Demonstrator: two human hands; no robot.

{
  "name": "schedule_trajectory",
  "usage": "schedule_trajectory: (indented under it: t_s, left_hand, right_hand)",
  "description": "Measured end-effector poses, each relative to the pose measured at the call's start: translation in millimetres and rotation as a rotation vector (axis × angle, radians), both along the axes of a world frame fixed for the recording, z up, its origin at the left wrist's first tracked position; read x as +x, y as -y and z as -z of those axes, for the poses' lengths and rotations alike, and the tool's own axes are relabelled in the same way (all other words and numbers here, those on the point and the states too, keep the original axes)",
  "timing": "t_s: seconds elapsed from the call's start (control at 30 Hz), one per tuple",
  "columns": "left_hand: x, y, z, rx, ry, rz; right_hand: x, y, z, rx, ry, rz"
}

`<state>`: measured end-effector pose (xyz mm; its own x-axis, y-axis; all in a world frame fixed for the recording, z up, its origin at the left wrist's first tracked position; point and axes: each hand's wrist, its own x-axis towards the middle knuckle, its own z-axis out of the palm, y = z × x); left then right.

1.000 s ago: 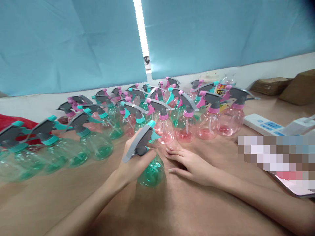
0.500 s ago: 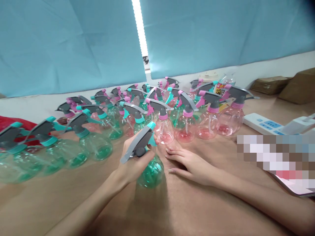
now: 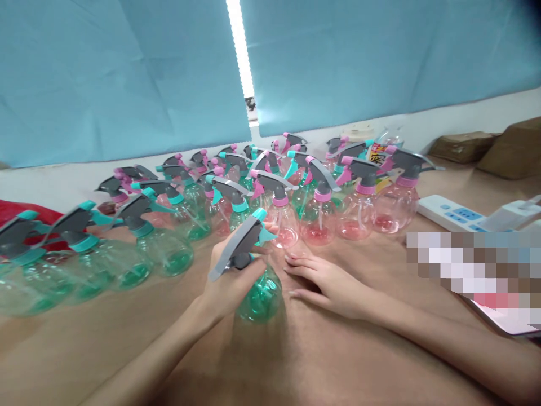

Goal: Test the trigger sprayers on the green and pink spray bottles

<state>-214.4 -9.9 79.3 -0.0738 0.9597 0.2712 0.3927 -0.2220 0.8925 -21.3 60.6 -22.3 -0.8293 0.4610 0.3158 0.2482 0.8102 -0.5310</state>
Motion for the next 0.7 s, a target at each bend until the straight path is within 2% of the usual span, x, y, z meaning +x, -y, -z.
schedule_trajectory:
  t_s: [0.3, 0.5, 0.7]
  left_hand:
    - [-1.6, -0.6, 1.7, 0.045, -0.048, 0.026]
    - [-3.7, -1.8, 3.6, 0.066, -0.110, -0.025]
    - [-1.0, -3.7, 0.9, 0.103, -0.074, 0.040]
  right_hand:
    - [-0.2, -0.8, 1.3, 0.002, 0.026, 0.009]
    - [0.5, 0.2, 0.9, -0.007, 0.022, 0.014]
    - [0.8, 0.6, 1.6, -0.016, 0.040, 0.021]
